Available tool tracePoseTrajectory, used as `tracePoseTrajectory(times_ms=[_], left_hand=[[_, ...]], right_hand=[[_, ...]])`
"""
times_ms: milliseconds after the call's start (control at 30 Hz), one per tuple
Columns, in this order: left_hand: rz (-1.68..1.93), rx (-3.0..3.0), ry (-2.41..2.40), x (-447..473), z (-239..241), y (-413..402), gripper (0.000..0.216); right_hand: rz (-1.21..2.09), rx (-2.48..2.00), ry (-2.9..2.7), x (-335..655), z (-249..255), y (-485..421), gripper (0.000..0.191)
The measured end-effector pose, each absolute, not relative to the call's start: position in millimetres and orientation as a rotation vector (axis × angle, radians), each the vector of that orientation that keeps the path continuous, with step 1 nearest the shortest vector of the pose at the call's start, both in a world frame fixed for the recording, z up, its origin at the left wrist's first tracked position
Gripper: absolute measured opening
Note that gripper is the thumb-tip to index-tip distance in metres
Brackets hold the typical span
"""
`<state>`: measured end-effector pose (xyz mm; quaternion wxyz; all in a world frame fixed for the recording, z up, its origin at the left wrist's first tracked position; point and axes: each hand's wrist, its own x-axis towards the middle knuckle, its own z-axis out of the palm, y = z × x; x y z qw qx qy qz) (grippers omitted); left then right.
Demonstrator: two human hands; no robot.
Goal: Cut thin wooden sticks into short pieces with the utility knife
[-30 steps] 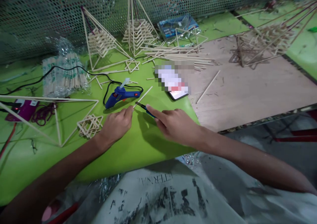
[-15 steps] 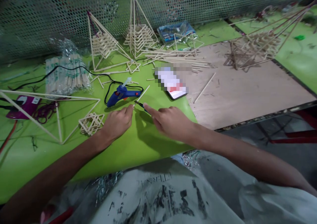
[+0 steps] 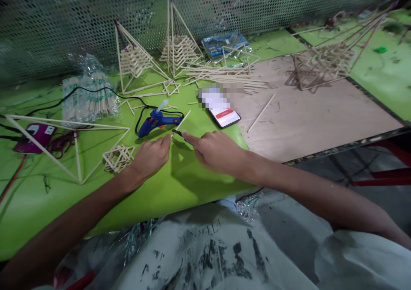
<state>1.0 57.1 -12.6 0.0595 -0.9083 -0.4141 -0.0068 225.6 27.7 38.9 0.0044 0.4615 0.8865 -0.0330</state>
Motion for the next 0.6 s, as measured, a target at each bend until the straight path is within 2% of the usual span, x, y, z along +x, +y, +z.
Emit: tracePoseTrajectory(times_ms=[200,600], left_hand=[[0.025,-2.779,-1.274,1,-11,57,0.043],[0.056,-2.761,-1.229,3,-8,56,0.042]], right_hand=[[-0.161,1.42,2.773,223,56,40,0.053],[-0.155,1.375,2.784,220,58,46,0.054]])
